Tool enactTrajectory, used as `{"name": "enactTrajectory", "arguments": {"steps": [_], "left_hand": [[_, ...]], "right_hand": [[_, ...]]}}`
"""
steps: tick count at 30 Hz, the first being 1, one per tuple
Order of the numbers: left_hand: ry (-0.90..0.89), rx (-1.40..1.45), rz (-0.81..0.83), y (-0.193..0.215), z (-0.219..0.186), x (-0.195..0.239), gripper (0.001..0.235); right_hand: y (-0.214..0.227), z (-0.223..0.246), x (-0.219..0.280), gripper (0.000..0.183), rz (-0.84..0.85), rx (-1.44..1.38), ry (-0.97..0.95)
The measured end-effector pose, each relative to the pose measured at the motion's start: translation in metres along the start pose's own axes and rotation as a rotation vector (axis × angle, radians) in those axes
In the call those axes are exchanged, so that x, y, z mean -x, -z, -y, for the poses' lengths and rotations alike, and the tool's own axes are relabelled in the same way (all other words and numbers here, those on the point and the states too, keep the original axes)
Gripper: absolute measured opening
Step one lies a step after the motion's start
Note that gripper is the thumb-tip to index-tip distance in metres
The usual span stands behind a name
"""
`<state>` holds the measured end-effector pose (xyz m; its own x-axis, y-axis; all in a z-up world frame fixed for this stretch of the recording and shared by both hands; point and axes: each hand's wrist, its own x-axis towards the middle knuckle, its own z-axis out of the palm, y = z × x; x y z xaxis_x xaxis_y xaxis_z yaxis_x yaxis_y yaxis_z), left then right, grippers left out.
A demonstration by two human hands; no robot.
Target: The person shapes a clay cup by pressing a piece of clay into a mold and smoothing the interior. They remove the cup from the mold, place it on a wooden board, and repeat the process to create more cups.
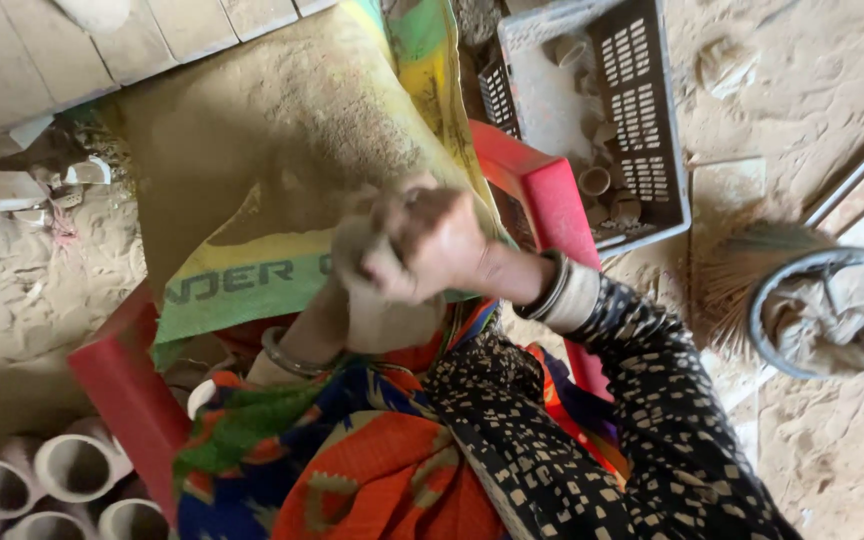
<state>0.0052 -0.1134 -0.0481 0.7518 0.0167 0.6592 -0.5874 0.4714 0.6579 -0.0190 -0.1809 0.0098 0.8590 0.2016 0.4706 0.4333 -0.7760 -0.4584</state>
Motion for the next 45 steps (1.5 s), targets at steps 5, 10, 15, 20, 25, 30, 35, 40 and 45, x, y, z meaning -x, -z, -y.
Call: {"name": "enactTrajectory", "arguments": {"steps": [5, 10, 15, 20, 25, 30, 35, 40, 45], "left_hand": [[0.361, -0.388, 0.390, 0.097, 0.006, 0.015, 0.054], [0.715, 0.101, 0.191, 0.105, 0.002, -0.007, 0.058], [0.709, 0.141, -0.139, 0.068, -0.059, -0.041, 0.063], [0.086, -0.352, 0.251, 0.043, -0.087, -0.057, 0.070], [-0.233, -0.608, 0.368, 0.051, -0.087, -0.055, 0.063], [0.320, -0.421, 0.281, 0.070, -0.064, -0.032, 0.053], [0.984, 0.446, 0.228, 0.107, -0.015, -0.015, 0.054], [0.539, -0.346, 0.320, 0.056, -0.087, -0.049, 0.053], [-0.177, -0.925, 0.530, 0.062, -0.092, -0.050, 0.050]], "right_hand": [[0.017, 0.007, -0.013, 0.038, -0.136, -0.101, 0.102], [0.014, -0.019, -0.009, 0.037, -0.087, -0.329, 0.005], [0.010, -0.013, -0.012, 0.038, -0.117, -0.362, -0.014], [0.017, 0.008, -0.006, 0.045, 0.081, -0.609, -0.222], [0.015, 0.005, -0.001, 0.040, 0.112, -0.380, -0.033], [0.007, -0.004, -0.001, 0.038, 0.050, -0.104, -0.084], [0.012, 0.005, -0.013, 0.040, -0.090, -0.094, 0.185], [0.010, -0.008, -0.005, 0.037, 0.045, -0.357, -0.156], [-0.001, -0.009, 0.001, 0.037, 0.121, -0.410, -0.197]]}}
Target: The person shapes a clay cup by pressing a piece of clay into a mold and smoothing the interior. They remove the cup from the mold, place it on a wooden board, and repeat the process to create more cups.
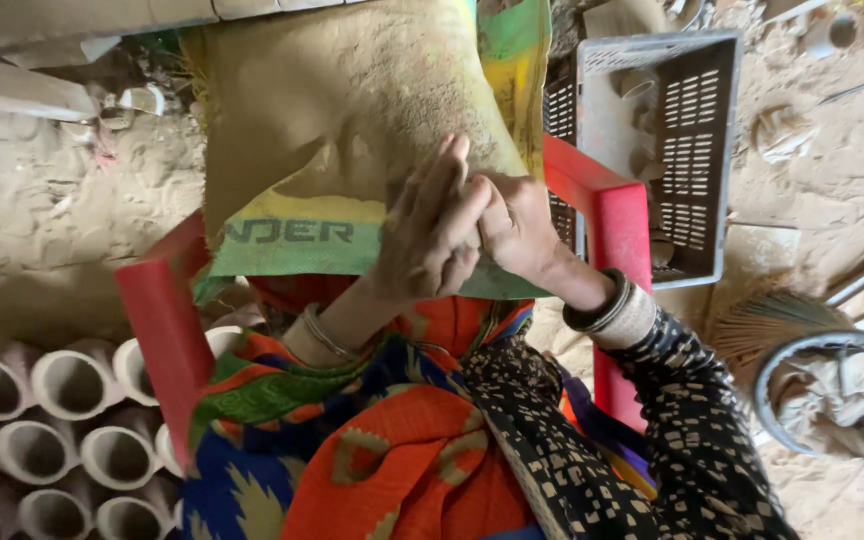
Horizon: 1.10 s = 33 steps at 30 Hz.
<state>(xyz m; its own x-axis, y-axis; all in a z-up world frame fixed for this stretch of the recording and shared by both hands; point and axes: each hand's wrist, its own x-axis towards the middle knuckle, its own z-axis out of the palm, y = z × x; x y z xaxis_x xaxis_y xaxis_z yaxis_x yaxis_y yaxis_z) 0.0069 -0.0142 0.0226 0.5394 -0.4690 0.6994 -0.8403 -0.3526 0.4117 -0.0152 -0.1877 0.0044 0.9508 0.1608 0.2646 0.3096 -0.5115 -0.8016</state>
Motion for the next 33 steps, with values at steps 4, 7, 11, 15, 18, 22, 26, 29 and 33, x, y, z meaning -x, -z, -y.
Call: {"name": "enactTrajectory", "arguments": {"steps": [4, 7, 11, 15, 18, 22, 26, 29, 33], "left_hand": [[0.382, 0.748, 0.066, -0.027, 0.028, 0.029, 0.052], [0.644, 1.348, 0.107, -0.041, 0.046, 0.045, 0.056], [0.845, 1.301, 0.118, -0.029, 0.050, 0.030, 0.065], [0.688, 0.702, 0.091, -0.012, 0.001, -0.005, 0.069], [0.171, 0.071, -0.028, -0.008, 0.001, -0.004, 0.066], [-0.175, 0.154, -0.144, -0.009, 0.015, 0.005, 0.058], [0.210, 0.512, -0.073, -0.016, 0.005, 0.006, 0.056], [0.224, 0.389, -0.078, -0.036, 0.012, 0.035, 0.056], [-0.265, -0.317, -0.154, -0.068, 0.056, 0.060, 0.051]], "right_hand": [[0.003, 0.005, -0.001, 0.040, -0.083, 0.195, 0.112], [0.006, 0.015, -0.006, 0.044, -0.106, 0.255, 0.312], [0.001, 0.015, -0.007, 0.051, -0.121, 0.330, 0.233], [0.010, 0.022, -0.005, 0.045, 0.003, -0.117, -0.068], [0.005, 0.015, 0.003, 0.041, 0.219, -0.351, -0.278], [-0.003, 0.005, 0.010, 0.035, 0.125, 0.073, 0.080], [0.011, 0.028, 0.000, 0.034, -0.011, 0.161, 0.041], [0.011, 0.030, -0.004, 0.032, -0.103, 0.375, 0.323], [0.002, 0.022, -0.003, 0.041, -0.155, 0.326, 0.419]]}}
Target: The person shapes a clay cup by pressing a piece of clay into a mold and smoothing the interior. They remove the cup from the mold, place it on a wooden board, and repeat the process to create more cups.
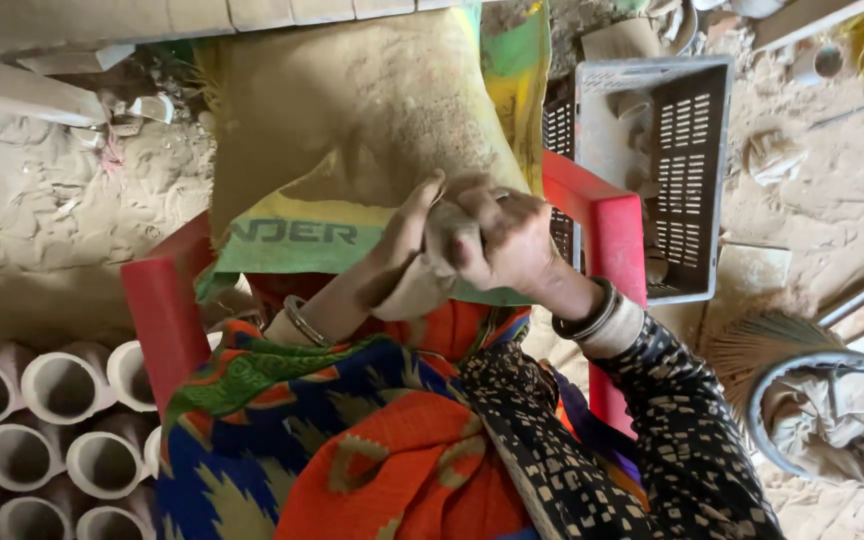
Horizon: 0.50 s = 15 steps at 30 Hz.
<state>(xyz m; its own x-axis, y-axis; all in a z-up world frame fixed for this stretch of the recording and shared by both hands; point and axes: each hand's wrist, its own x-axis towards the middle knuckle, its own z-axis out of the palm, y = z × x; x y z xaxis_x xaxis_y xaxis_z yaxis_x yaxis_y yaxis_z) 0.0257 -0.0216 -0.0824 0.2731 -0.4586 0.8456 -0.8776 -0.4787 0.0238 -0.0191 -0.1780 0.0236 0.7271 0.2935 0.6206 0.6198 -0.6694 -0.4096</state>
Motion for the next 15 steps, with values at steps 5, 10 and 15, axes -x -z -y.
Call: {"name": "enactTrajectory", "arguments": {"steps": [5, 10, 15], "left_hand": [[0.798, 0.644, 0.283, 0.065, -0.027, -0.096, 0.056], [0.447, 0.552, 0.232, 0.064, -0.005, -0.078, 0.048], [0.938, 1.373, 0.378, 0.028, 0.022, -0.020, 0.056]], "right_hand": [[-0.011, -0.029, 0.026, 0.033, 0.140, -0.693, -0.577], [-0.012, -0.019, 0.016, 0.034, 0.166, -0.181, -0.298], [-0.009, -0.010, 0.012, 0.034, 0.252, -0.026, -0.236]]}}
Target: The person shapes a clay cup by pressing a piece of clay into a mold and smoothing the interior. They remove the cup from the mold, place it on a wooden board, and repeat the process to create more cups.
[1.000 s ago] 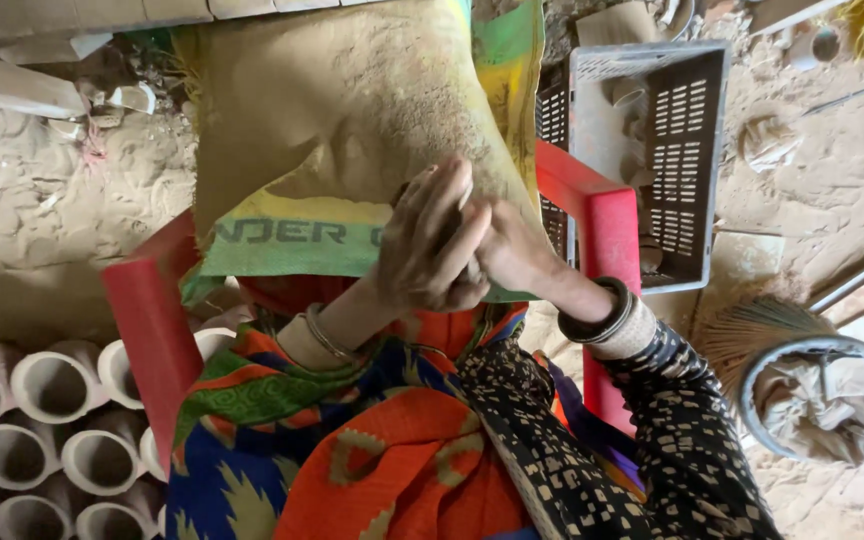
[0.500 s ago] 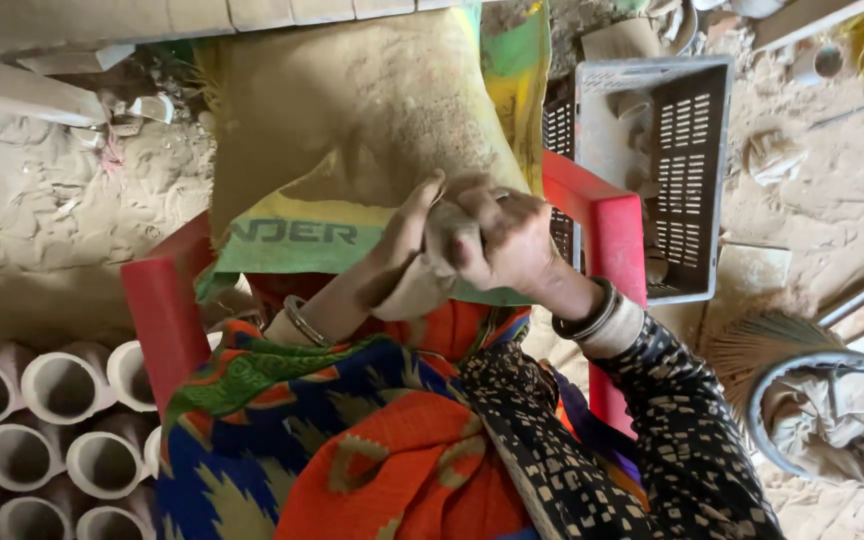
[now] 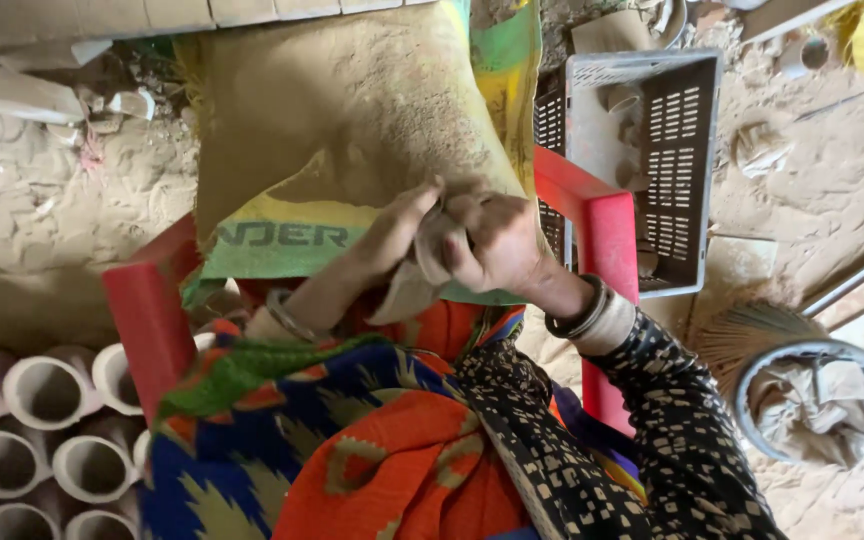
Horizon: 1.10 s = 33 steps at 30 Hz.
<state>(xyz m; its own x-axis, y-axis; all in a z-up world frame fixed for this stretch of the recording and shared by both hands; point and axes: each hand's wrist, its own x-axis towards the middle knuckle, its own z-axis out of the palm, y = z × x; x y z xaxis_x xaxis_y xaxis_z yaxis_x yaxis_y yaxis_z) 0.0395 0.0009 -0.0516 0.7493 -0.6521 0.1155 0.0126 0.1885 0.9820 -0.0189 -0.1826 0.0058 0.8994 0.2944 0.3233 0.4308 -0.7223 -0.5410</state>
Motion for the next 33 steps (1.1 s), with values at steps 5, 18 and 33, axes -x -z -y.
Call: {"name": "enactTrajectory", "arguments": {"steps": [5, 18, 33], "left_hand": [[0.309, 0.191, -0.053, 0.003, -0.017, -0.020, 0.058], [-0.523, -0.787, -0.320, -0.040, -0.031, 0.000, 0.050], [0.220, 0.867, -0.493, 0.052, 0.073, 0.021, 0.026]], "right_hand": [[-0.003, 0.004, -0.006, 0.041, -0.151, -0.023, 0.074], [0.000, -0.001, 0.008, 0.031, 0.005, -0.326, -0.237], [-0.020, -0.069, 0.004, 0.062, -0.110, -1.956, -0.859]]}}
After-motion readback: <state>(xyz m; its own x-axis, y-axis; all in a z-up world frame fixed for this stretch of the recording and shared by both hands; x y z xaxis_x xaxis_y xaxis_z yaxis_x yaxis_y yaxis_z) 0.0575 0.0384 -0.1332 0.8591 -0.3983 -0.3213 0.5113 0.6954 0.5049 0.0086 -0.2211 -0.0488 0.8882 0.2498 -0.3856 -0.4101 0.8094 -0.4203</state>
